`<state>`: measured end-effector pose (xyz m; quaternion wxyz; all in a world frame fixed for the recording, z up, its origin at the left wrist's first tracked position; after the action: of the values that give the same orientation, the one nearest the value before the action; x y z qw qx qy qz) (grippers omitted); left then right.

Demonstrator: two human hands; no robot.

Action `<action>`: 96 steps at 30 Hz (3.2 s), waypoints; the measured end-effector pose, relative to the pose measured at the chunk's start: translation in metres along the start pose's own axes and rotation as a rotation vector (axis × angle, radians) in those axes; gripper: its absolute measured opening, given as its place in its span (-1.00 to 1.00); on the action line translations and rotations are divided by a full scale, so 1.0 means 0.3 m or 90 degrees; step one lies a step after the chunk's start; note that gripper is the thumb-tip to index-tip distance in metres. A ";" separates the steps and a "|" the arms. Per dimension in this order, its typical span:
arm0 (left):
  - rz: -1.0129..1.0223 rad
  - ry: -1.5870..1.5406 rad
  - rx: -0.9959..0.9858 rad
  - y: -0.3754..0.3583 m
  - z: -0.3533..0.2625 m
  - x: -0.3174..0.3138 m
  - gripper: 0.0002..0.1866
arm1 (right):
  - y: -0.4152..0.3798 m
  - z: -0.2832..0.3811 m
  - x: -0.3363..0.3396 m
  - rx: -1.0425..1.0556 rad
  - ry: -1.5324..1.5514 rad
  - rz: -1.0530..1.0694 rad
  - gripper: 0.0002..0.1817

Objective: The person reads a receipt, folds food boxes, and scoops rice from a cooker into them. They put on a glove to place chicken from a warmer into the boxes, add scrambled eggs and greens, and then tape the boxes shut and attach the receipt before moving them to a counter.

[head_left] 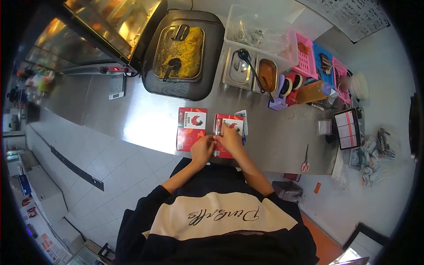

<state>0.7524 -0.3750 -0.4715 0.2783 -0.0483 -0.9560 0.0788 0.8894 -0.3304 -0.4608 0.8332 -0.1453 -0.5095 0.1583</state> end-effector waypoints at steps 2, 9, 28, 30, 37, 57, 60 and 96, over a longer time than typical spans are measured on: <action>0.018 0.078 -0.024 -0.007 -0.012 -0.008 -0.72 | -0.022 -0.066 0.005 0.002 0.023 -0.059 -0.60; 0.019 0.154 -0.032 -0.026 -0.031 -0.044 -0.73 | 0.091 -0.424 0.105 0.005 0.070 -0.328 -0.73; -0.188 -0.031 -0.231 -0.087 -0.143 -0.113 -0.46 | -0.037 -0.336 0.201 0.013 0.739 -0.117 -0.81; -0.140 0.058 -0.228 -0.085 -0.146 -0.136 -0.47 | -0.028 -0.322 0.059 0.021 0.604 -0.135 -0.80; 0.004 0.381 -0.211 -0.095 -0.161 -0.209 -0.44 | -0.001 -0.457 0.138 -0.053 0.406 -0.577 -0.75; -0.027 0.276 -0.235 -0.074 -0.157 -0.188 -0.64 | 0.154 -0.845 0.131 -0.175 0.826 -0.309 -0.79; -0.022 0.259 -0.237 -0.036 -0.165 -0.178 -0.68 | 0.142 -0.732 0.052 -0.276 0.771 -0.157 -0.81; 0.110 0.278 -0.288 0.014 -0.105 -0.115 -0.38 | 0.128 -0.770 0.094 -0.260 0.781 -0.140 -0.77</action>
<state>0.7987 -0.3717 -0.4641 0.4515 -0.2058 -0.8592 -0.1246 1.1037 -0.3026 -0.5549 0.9397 -0.3112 0.0267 -0.1394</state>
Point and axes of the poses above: each hand's wrist, its own y-axis towards the middle knuckle, its own x-axis out of the back of the hand, z = x × y, the point moved 4 cm from there along y, towards the middle knuckle, and after that the axes turned 8 degrees about -y, right-handed, at the moved point
